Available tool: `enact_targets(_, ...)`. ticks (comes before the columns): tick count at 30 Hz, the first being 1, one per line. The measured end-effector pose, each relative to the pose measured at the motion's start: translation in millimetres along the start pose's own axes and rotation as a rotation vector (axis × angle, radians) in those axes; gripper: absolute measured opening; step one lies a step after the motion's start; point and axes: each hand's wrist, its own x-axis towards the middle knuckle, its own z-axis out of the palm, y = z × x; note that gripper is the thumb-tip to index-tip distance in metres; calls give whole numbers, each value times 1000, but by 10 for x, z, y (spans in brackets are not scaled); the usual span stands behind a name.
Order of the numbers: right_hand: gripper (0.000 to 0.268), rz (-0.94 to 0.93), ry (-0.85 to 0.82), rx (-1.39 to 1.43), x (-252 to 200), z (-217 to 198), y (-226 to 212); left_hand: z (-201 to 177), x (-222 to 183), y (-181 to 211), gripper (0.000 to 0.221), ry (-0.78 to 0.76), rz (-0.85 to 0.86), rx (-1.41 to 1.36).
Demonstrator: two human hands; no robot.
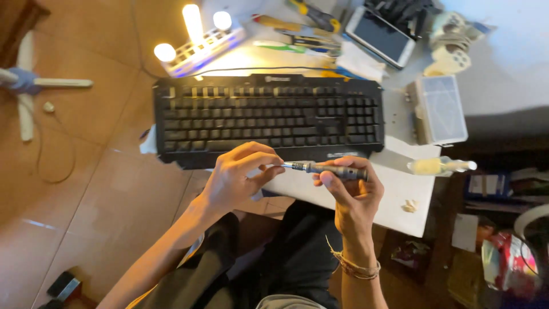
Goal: The person uses a screwdriver to unscrew screws from the back of a mechanical keyboard, then opens a small plastic screw organizer case and places the removed screws into its compartments.
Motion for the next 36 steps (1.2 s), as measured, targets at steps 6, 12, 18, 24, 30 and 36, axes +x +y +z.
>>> enact_targets(6, 39, -153, -155, -139, -29, 665, -48, -469, -504, 61, 24, 295, -306, 58)
enact_targets(12, 60, -326, -151, -192, -151, 1022, 83, -749, -1000, -172, 19, 588, -504, 84)
enact_targets(18, 56, -488, -198, -272, -166, 1148, 248, -612, -982, -112, 26, 396, -670, 60)
enact_targets(24, 48, -508, -83, -255, -82, 1068, 300, -589, -994, -155, 44, 301, -767, 17)
enact_targets(30, 48, -476, -61, -261, -52, 963, 318, -568, -968, -128, 48, 170, -834, -1)
enact_targets(36, 46, -495, -55, -275, -57, 935, 366, -630, -569, 4, 63, -273, -1063, -132)
